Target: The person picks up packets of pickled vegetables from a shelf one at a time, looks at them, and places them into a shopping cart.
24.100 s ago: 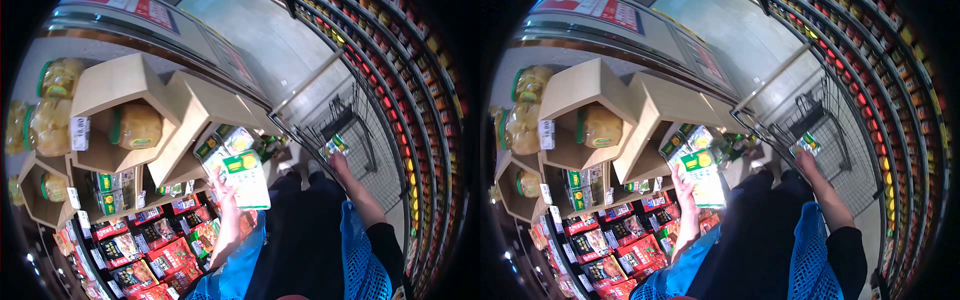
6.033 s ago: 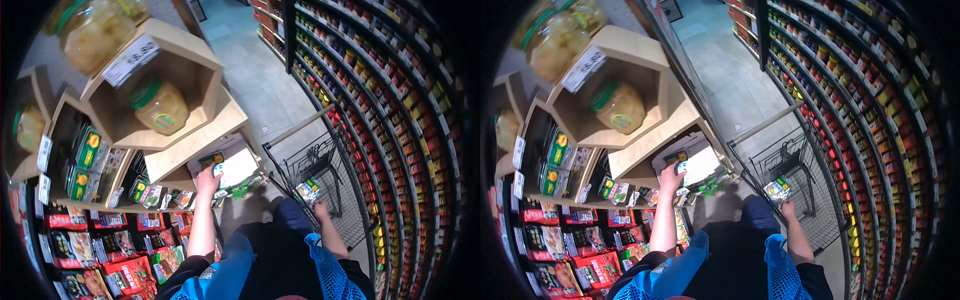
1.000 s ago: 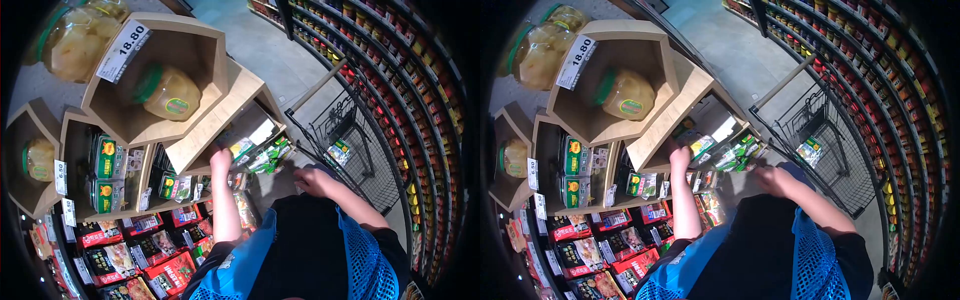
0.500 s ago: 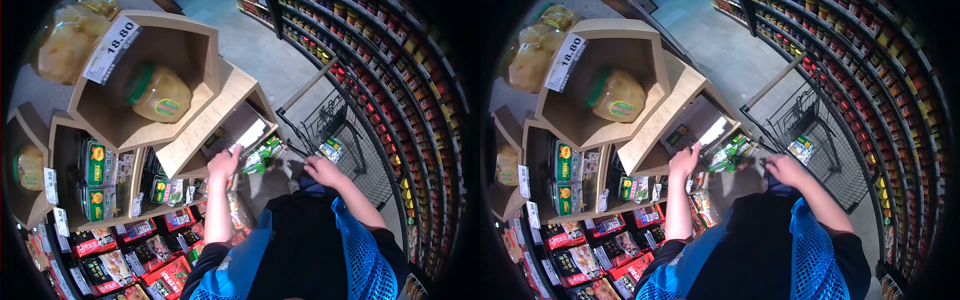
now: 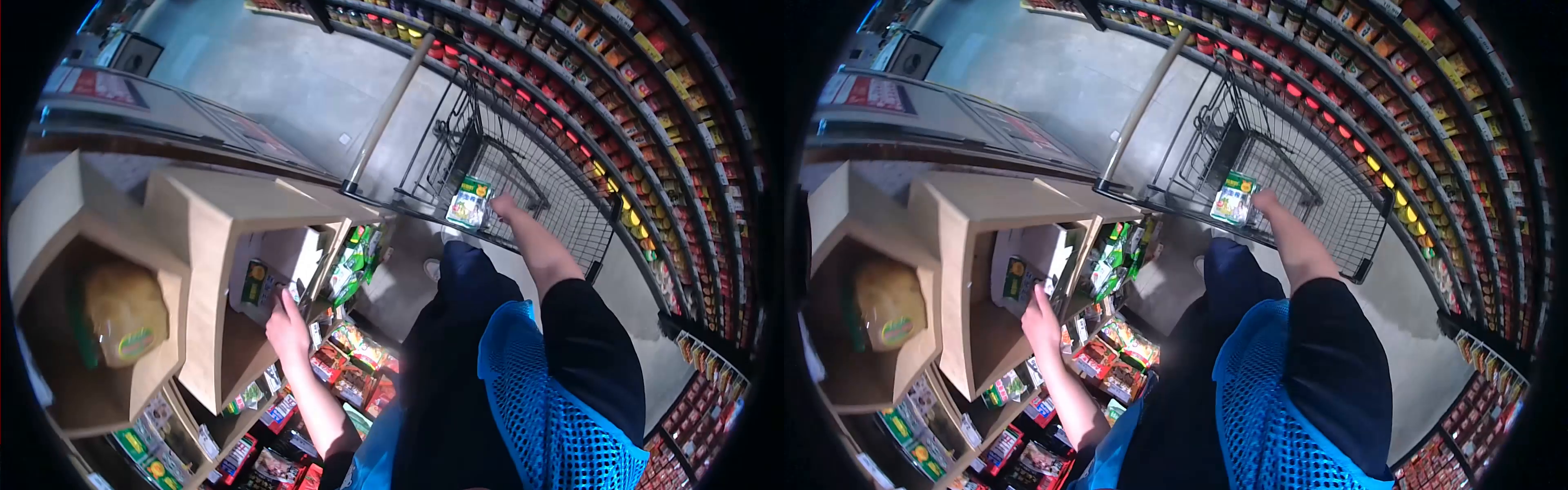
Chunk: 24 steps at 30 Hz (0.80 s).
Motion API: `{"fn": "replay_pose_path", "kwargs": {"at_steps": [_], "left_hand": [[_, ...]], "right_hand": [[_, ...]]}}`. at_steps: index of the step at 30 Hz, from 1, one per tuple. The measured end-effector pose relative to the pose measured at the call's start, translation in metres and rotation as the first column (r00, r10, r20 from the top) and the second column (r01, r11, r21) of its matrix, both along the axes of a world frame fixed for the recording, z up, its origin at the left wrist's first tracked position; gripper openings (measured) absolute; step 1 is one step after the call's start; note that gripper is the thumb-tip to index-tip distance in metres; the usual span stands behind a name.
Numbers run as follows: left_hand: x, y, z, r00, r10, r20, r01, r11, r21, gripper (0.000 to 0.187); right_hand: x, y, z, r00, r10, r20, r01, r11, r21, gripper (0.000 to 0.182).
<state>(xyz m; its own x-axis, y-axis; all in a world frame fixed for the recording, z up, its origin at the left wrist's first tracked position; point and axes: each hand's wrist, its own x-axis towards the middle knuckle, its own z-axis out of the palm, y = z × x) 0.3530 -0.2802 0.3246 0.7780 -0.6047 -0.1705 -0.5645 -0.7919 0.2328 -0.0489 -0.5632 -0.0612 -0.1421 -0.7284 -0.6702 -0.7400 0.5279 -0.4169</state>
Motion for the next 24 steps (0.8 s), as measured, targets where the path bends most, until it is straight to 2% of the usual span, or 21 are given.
{"fn": "replay_pose_path", "kwargs": {"at_steps": [2, 5, 8, 9, 12, 13, 16, 17, 19, 20, 21, 22, 24], "left_hand": [[0.002, -0.002, -0.003, 1.0, 0.005, -0.011, -0.004, 1.0, 0.021, 0.051], [0.006, 0.002, -0.011, 0.999, 0.017, -0.031, -0.017, 1.0, 0.009, 0.05], [0.009, 0.004, -0.014, 0.999, 0.05, -0.016, -0.049, 0.995, 0.083, 0.049], [0.01, 0.004, -0.015, 0.999, 0.047, -0.013, -0.045, 0.995, 0.086, 0.049], [0.009, 0.003, -0.013, 0.999, 0.044, -0.014, -0.042, 0.994, 0.099, 0.049], [0.007, 0.001, -0.011, 0.998, 0.051, -0.022, -0.048, 0.993, 0.107, 0.048], [0.005, -0.004, -0.01, 0.997, 0.075, -0.019, -0.072, 0.992, 0.108, 0.049], [0.003, -0.006, -0.009, 0.996, 0.087, -0.021, -0.085, 0.991, 0.106, 0.049], [0.005, 0.0, -0.012, 0.998, 0.067, -0.003, -0.067, 0.997, 0.047, 0.051], [0.002, -0.005, -0.006, 0.994, 0.108, -0.036, -0.104, 0.991, 0.079, 0.05], [0.001, -0.006, -0.002, 0.994, 0.088, -0.061, -0.085, 0.995, 0.054, 0.049], [0.001, -0.006, 0.002, 0.994, 0.069, -0.082, -0.067, 0.998, 0.02, 0.048], [0.006, 0.003, -0.004, 0.998, -0.063, -0.009, 0.061, 0.988, -0.141, 0.048]], "right_hand": [[-0.001, -0.003, -0.027, 0.998, 0.067, 0.022, -0.069, 0.988, 0.139, 0.039], [0.011, 0.003, -0.071, 0.988, 0.067, 0.141, -0.1, 0.966, 0.238, 0.038], [0.032, 0.002, -0.068, 0.993, 0.042, 0.108, -0.071, 0.96, 0.272, 0.039], [0.024, 0.003, -0.131, 0.971, -0.081, 0.226, 0.009, 0.953, 0.304, 0.041], [0.039, -0.002, -0.084, 0.99, -0.036, -0.138, 0.066, 0.974, 0.217, 0.039], [0.046, -0.001, -0.054, 0.982, -0.08, -0.169, 0.113, 0.974, 0.197, 0.038], [0.045, 0.004, -0.069, 0.984, 0.079, -0.162, -0.063, 0.993, 0.098, 0.028], [0.049, 0.003, -0.07, 0.997, 0.03, 0.064, -0.039, 0.989, 0.145, 0.025], [0.039, 0.008, -0.066, 0.996, 0.088, -0.031, -0.086, 0.995, 0.058, 0.02], [0.049, 0.011, -0.047, 0.99, 0.123, -0.07, -0.123, 0.992, 0.017, 0.018], [0.037, 0.017, -0.11, 0.996, -0.066, 0.063, 0.07, 0.996, -0.062, 0.015], [0.034, 0.017, -0.103, 0.998, -0.068, 0.002, 0.068, 0.994, -0.081, 0.021], [0.024, 0.009, -0.069, 0.993, -0.09, -0.08, 0.084, 0.994, -0.076, 0.029]]}}
